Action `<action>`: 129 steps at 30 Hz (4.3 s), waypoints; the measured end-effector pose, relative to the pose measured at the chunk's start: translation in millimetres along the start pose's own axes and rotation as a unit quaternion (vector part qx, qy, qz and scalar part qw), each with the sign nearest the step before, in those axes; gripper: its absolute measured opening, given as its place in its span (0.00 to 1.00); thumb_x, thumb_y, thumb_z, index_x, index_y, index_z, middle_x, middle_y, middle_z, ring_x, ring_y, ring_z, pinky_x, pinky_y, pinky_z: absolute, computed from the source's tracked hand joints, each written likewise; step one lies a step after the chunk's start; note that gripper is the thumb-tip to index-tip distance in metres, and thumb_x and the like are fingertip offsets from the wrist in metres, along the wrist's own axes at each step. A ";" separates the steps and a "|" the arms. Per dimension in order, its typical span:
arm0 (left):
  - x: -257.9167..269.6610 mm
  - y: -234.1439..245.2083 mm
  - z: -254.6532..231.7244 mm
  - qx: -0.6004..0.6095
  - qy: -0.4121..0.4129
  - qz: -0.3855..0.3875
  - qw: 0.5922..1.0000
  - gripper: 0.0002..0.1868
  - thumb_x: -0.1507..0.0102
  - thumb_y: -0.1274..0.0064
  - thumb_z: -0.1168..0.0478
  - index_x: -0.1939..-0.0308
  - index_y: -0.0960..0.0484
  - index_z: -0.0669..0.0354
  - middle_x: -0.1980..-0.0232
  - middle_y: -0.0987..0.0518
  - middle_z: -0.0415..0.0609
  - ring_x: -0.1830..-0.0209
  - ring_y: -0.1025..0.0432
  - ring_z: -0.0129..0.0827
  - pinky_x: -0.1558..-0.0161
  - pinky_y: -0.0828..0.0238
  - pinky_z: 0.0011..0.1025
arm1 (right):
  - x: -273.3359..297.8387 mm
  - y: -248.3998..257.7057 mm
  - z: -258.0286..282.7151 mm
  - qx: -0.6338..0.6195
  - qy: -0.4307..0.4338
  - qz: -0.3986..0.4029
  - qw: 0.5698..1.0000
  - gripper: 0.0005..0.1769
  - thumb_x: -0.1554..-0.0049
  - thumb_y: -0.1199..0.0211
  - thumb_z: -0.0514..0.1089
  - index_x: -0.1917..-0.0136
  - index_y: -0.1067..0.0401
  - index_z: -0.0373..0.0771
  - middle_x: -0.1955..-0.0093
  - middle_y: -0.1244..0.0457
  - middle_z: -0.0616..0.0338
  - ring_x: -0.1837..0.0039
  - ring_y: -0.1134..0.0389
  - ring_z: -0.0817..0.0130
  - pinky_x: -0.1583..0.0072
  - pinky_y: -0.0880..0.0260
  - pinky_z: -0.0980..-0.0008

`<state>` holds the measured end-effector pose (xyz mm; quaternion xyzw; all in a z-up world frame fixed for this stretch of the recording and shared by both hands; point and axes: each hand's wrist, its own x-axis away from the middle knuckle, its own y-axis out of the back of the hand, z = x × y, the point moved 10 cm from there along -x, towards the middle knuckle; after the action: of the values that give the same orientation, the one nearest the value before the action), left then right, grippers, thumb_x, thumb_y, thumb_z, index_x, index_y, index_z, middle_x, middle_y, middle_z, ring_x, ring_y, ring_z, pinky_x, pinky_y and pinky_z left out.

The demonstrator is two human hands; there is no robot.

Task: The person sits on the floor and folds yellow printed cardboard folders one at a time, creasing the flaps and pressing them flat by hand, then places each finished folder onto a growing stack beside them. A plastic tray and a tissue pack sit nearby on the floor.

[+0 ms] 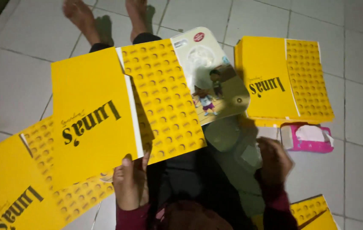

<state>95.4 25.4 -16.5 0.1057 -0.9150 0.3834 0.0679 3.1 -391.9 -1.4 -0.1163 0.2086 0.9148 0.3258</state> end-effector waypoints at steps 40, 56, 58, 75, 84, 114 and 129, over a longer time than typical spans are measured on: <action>-19.3 -8.6 -20.2 0.179 -0.044 -0.038 0.982 0.18 0.35 0.43 0.58 0.52 0.28 0.69 0.57 0.20 0.61 0.54 0.21 0.44 0.46 0.22 0.38 | -36.2 -157.8 154.9 -0.126 0.100 0.103 0.982 0.14 0.44 0.43 0.32 0.44 0.34 0.32 0.36 0.38 0.45 0.36 0.37 0.54 0.34 0.35 0.63; -12.5 -40.3 -49.0 0.147 -0.016 -0.035 0.988 0.21 0.31 0.52 0.47 0.50 0.25 0.65 0.58 0.21 0.53 0.65 0.27 0.30 0.61 0.28 0.27 | 41.9 -264.3 245.9 -0.245 0.132 0.181 0.943 0.15 0.53 0.26 0.30 0.60 0.32 0.37 0.56 0.33 0.56 0.55 0.31 0.67 0.49 0.28 0.70; -13.9 -40.3 -48.7 0.143 -0.018 -0.034 0.989 0.19 0.30 0.52 0.48 0.54 0.25 0.63 0.59 0.22 0.51 0.64 0.28 0.30 0.60 0.29 0.28 | 39.3 -263.0 248.1 -0.236 0.137 0.154 0.950 0.17 0.54 0.26 0.30 0.61 0.35 0.38 0.56 0.36 0.57 0.55 0.34 0.68 0.51 0.29 0.71; -11.0 -41.4 -52.1 0.180 0.020 -0.074 0.981 0.22 0.31 0.53 0.53 0.41 0.25 0.67 0.48 0.22 0.55 0.53 0.28 0.34 0.49 0.29 0.31 | 30.1 -269.4 248.8 -0.193 0.079 0.161 0.965 0.10 0.50 0.27 0.35 0.58 0.26 0.32 0.61 0.35 0.57 0.66 0.36 0.73 0.64 0.33 0.76; -6.3 -46.7 -54.5 0.170 0.033 -0.066 0.983 0.24 0.31 0.54 0.52 0.39 0.26 0.69 0.46 0.22 0.58 0.51 0.28 0.36 0.48 0.30 0.32 | 32.1 -270.5 237.2 -0.226 0.059 0.164 0.958 0.09 0.49 0.30 0.34 0.55 0.26 0.33 0.60 0.35 0.57 0.64 0.36 0.73 0.64 0.32 0.77; -6.9 -37.8 -48.1 0.176 0.040 -0.064 0.982 0.25 0.31 0.56 0.54 0.36 0.26 0.70 0.44 0.21 0.60 0.50 0.27 0.38 0.49 0.29 0.34 | 32.4 -298.1 192.8 -0.388 -0.082 0.376 0.838 0.19 0.46 0.42 0.27 0.40 0.25 0.21 0.47 0.32 0.45 0.51 0.31 0.64 0.47 0.30 0.73; -18.0 -3.3 -26.2 0.187 0.043 -0.091 0.977 0.15 0.37 0.43 0.52 0.55 0.23 0.58 0.56 0.22 0.55 0.53 0.25 0.39 0.44 0.25 0.41 | -61.2 -252.4 123.3 -0.163 -0.015 0.270 0.949 0.31 0.54 0.32 0.45 0.37 0.28 0.37 0.51 0.32 0.52 0.58 0.32 0.63 0.58 0.30 0.68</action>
<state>114.8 44.4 0.4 0.1825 -0.8097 0.5445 0.1205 202.9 -192.2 52.0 -0.0936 0.0751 0.9917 0.0466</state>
